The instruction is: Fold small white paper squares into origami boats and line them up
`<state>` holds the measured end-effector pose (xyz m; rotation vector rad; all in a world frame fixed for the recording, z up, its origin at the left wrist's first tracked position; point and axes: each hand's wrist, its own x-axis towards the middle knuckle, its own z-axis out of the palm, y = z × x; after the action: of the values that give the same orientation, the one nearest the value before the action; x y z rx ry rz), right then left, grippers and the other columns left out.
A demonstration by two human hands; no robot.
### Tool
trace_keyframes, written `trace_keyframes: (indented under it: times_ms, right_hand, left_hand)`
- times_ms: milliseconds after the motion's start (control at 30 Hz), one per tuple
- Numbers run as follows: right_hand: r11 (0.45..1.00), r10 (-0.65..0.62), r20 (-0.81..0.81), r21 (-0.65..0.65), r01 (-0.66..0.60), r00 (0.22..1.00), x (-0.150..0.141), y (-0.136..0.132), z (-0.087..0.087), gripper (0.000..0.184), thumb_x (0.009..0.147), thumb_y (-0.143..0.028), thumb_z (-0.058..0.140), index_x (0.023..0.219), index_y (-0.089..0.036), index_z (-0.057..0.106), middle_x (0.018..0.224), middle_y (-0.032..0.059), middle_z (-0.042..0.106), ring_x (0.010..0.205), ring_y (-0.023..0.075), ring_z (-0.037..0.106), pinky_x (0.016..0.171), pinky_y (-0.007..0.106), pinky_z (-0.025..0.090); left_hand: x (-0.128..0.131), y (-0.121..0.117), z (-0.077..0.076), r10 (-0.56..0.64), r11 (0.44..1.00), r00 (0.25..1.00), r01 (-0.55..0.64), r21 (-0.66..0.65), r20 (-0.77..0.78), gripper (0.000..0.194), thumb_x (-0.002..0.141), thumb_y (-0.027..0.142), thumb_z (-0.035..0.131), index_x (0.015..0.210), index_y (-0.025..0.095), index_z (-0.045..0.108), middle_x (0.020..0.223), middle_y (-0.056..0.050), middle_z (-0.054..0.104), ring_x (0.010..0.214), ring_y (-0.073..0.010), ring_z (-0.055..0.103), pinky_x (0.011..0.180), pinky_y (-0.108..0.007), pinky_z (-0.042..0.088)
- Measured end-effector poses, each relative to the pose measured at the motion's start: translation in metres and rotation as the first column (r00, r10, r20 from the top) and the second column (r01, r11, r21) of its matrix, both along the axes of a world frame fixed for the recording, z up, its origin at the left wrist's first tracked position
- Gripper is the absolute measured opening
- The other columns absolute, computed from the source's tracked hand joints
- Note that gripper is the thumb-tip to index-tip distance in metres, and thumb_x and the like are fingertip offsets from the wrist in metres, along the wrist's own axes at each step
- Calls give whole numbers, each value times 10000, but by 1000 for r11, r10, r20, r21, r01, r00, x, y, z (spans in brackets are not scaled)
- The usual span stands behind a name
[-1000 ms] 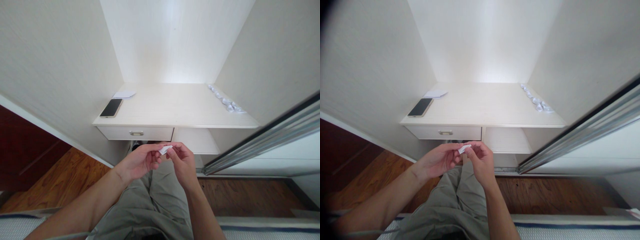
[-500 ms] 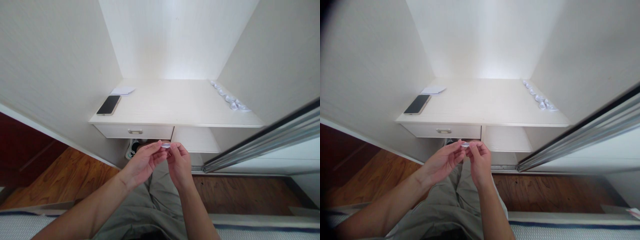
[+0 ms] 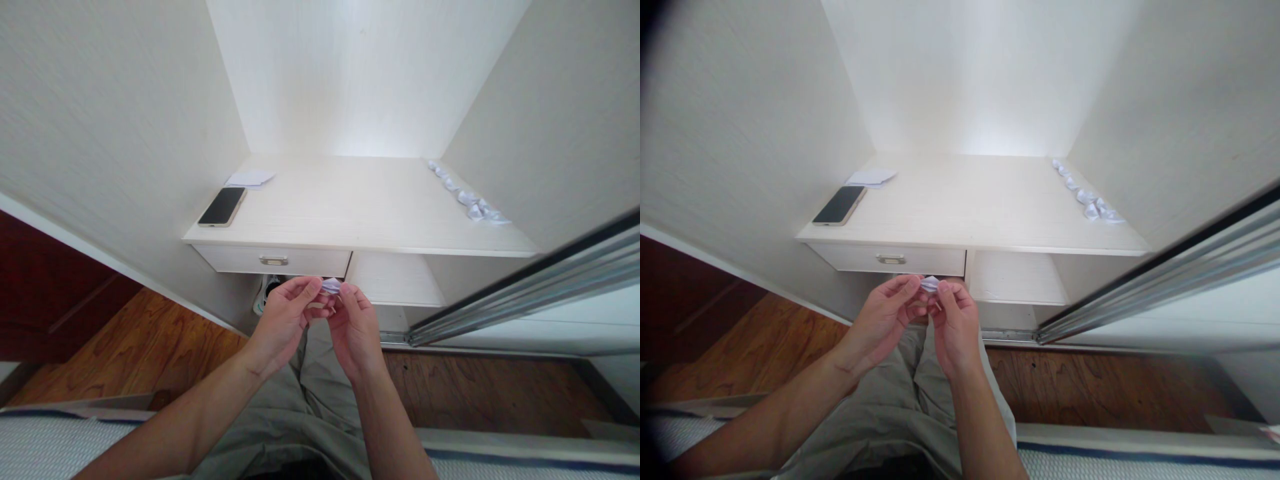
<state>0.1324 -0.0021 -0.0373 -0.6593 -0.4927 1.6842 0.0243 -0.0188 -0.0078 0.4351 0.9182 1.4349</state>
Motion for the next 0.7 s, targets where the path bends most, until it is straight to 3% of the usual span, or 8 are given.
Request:
trace_keyframes:
  times_ms: [433, 700]
  right_hand:
    - [998, 17, -24, 64, -16, 1000, 5, -8, 16, 325, 765, -422, 898, 701, -200, 670, 693, -16, 646, 656, 113, 556, 583, 219, 465]
    - [997, 50, -24, 63, -48, 998, 6, -15, 22, 344, 757, -428, 904, 708, -205, 647, 669, -32, 606, 650, 108, 537, 616, 225, 453]
  left_hand:
    - [-6, -3, 9, -126, 986, 991, 131, 103, -54, 297, 723, 320, 926, 949, 157, 825, 741, -61, 785, 627, -143, 706, 539, -216, 574]
    - [-4, -5, 15, -61, 979, 993, 79, 188, -100, 213, 713, 280, 932, 871, 170, 840, 739, -58, 798, 619, -137, 717, 626, -231, 598]
